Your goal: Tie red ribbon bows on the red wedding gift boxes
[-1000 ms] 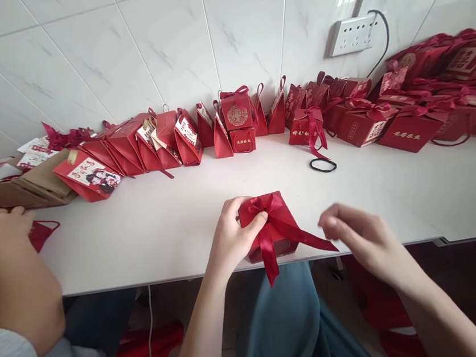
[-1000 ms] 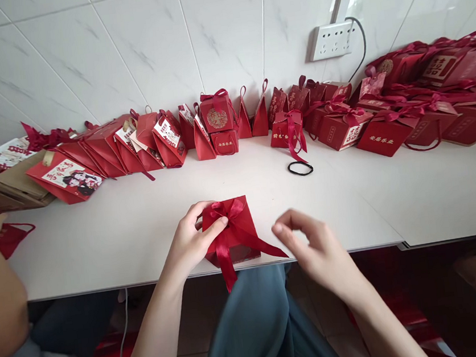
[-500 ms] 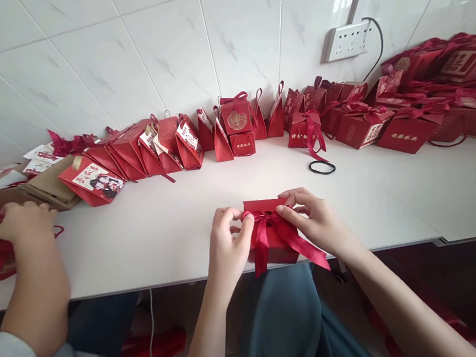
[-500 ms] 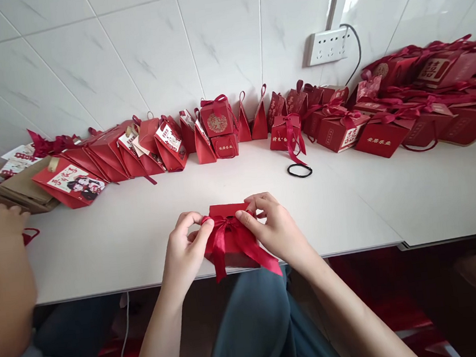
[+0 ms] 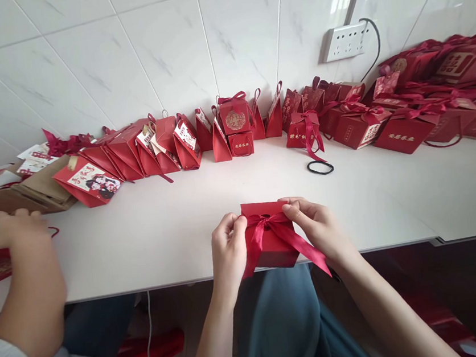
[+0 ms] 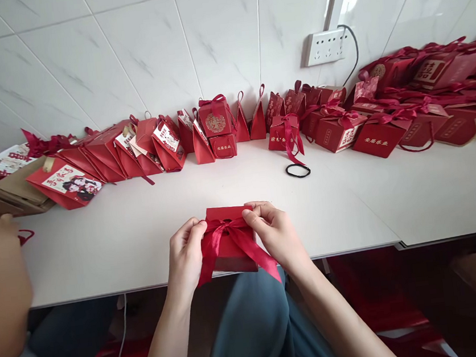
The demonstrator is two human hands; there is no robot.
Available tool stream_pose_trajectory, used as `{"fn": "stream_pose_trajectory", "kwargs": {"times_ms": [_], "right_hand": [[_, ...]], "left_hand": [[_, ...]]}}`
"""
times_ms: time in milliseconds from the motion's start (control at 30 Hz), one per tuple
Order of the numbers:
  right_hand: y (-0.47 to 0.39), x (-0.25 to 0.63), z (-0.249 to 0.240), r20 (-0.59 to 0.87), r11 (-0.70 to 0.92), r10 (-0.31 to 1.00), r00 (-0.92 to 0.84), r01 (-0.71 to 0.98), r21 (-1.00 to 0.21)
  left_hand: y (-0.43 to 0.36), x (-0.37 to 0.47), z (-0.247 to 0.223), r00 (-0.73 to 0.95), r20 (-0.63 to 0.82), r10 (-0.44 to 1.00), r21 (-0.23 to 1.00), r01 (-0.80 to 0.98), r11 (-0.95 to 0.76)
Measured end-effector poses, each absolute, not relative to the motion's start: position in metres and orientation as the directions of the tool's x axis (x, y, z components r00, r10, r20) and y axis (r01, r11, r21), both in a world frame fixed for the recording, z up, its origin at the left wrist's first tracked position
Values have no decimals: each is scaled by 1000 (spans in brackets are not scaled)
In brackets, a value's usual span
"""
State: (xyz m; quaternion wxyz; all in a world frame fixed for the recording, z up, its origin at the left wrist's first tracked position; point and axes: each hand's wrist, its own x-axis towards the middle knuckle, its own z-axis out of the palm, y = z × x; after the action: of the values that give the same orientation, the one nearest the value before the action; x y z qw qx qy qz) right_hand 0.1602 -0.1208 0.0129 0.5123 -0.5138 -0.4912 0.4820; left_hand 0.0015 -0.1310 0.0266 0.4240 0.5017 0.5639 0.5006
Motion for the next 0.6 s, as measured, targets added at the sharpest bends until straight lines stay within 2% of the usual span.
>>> {"fn": "stream_pose_trajectory", "kwargs": {"times_ms": [167,467,533,600], "right_hand": [[-122,159,7,-55,-47,997,51,-131,-990],[-124,158,4,-97,-85,995,28,-284,-955],[-122,159,5,-117,-104,993,28,-290,-951],[-120,162,6,-110,-96,993,51,-225,-970]], "left_hand": [[-133,5,26,-184,44,982,987,162,-14],[-134,7,24,-251,131,959,938,344,-38],[-133,7,24,-237,115,965,939,342,-28],[-134,6,26,-190,57,980,947,321,7]]}}
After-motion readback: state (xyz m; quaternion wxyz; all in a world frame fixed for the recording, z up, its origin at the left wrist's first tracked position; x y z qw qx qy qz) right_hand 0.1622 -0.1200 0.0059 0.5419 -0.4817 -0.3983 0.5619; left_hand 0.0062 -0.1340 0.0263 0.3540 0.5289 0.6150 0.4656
